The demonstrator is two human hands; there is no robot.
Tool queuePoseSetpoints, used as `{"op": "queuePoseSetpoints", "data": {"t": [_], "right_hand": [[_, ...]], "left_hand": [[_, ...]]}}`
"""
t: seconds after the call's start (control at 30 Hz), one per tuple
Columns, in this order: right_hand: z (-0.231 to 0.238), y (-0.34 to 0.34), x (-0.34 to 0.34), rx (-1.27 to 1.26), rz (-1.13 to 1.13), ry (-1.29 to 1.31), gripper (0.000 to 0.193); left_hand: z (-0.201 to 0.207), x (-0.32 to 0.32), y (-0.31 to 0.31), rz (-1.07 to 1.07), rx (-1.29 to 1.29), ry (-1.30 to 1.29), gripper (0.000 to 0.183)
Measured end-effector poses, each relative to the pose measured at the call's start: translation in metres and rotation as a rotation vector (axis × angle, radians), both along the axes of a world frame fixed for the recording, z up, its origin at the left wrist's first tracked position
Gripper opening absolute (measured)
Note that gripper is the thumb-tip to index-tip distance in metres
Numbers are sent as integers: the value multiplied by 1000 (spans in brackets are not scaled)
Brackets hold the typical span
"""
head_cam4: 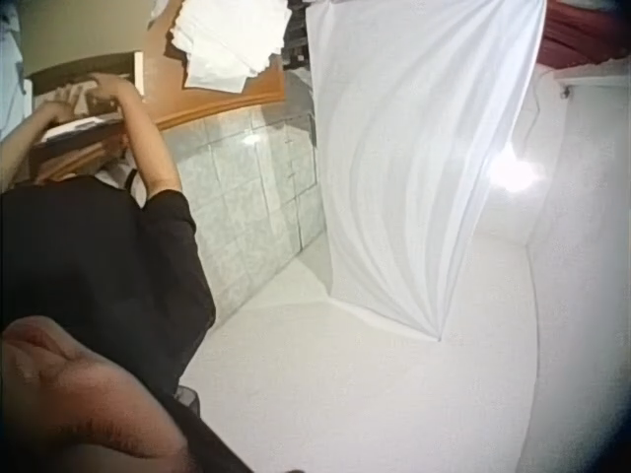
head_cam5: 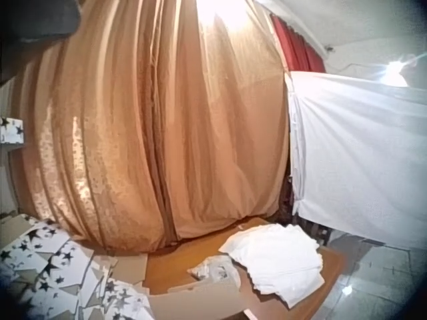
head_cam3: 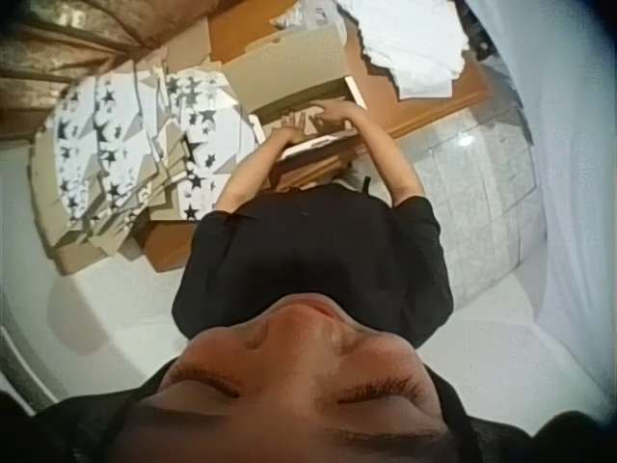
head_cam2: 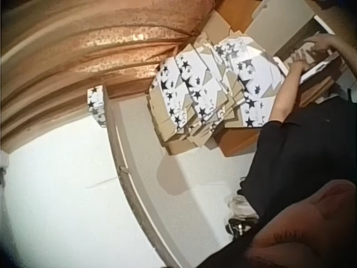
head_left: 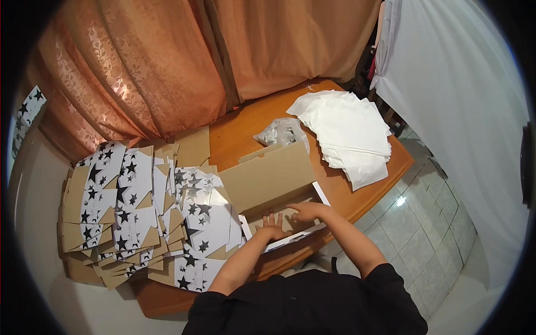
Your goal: The recorder folds cardboard shoe boxes, lines them with paper, and places them on a shelf.
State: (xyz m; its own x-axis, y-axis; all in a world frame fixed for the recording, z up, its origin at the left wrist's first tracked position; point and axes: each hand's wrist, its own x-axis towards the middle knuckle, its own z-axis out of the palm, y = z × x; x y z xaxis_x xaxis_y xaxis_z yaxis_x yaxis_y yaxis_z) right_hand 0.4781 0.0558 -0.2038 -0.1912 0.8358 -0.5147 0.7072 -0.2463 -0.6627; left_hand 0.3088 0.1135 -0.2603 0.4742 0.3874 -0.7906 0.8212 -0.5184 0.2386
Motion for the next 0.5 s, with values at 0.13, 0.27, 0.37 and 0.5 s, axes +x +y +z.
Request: {"op": "queuePoseSetpoints", "data": {"t": [0.13,0.27,0.37,0.5], "right_hand": [[57,-26,16,309,-70,191,51],[49,-49,65,653,-469,451,28],[24,-56,119,709,-756,189,20],[2,-59,184,731,-794,-12,18]], "left_hand": [[49,12,23,-49,-67,-193,82],[122,30,13,65,-84,-514,64],[135,59,-3,95,-5,-911,52],[141,120,-24,204,15,-1170,59]]}}
